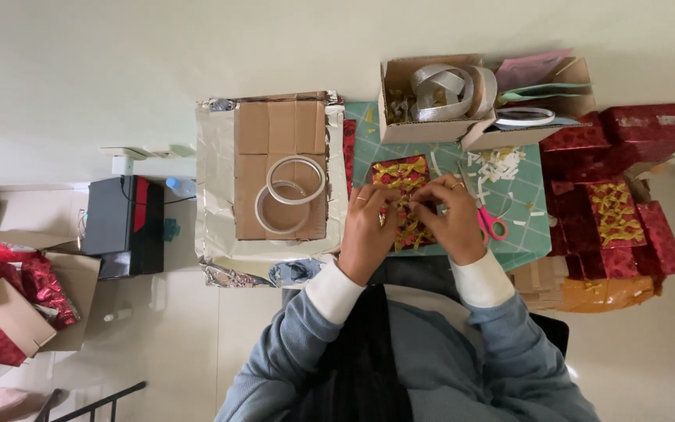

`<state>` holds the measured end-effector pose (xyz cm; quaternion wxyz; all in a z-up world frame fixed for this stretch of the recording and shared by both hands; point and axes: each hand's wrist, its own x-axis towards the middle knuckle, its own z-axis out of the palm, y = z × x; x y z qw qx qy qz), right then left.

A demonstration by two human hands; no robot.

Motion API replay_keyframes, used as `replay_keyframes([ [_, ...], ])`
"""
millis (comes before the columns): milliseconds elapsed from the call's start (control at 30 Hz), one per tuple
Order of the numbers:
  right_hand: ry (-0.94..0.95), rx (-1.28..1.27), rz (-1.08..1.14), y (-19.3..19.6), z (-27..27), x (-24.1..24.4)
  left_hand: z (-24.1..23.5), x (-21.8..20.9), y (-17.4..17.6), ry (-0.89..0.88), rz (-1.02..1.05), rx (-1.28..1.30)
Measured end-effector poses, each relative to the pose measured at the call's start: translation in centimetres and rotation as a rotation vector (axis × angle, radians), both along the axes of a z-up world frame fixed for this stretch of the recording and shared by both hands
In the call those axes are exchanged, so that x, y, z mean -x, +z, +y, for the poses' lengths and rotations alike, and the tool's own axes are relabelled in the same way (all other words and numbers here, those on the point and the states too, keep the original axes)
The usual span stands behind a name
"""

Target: Tying a decorative gold ribbon into a bow on a small red gift box.

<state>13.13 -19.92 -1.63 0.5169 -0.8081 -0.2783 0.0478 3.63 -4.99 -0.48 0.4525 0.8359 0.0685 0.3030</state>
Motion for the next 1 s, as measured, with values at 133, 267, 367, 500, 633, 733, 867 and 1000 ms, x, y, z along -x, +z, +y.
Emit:
replay_keyframes([
  [133,-0.015,0.061,-0.061,-0.2,0.2,0.0,0.1,0.2,-0.2,-0.017,0.005,-0.048],
  [267,-0.037,0.092,-0.137,-0.4,0.3,0.0,-0.2,0.1,-0.3,-0.020,0.015,-0.096],
  [367,-0.043,0.077,-0.138,-0.7,0.6,0.2,-0.1,0.0,-0.6,-0.019,0.055,-0.140],
  [500,-0.097,0.078,-0.049,-1.4,1.4,0.4,-0.2,-0.9,-1.0,0.002,0.123,-0.243],
  [633,-0.096,0.026,-0.001,-2.5,0.9,0.0,-0.6,-1.4,-0.8,-0.010,0.175,-0.434],
  [733,-0.069,-0.214,0.364,-3.0,-0.6,-1.1,-0.9,-1.0,-0.4,0.002,0.193,-0.596],
  [867,-0.067,-0.413,0.410,-4.1,-2.2,-1.7,-1.2,-1.1,-0.1,0.001,0.275,-0.662],
  [1000,-0.110,-0.439,0.460,-5.4,-3.0,-1.7,0.1,-0.8,0.6,-0.040,0.240,-0.523],
])
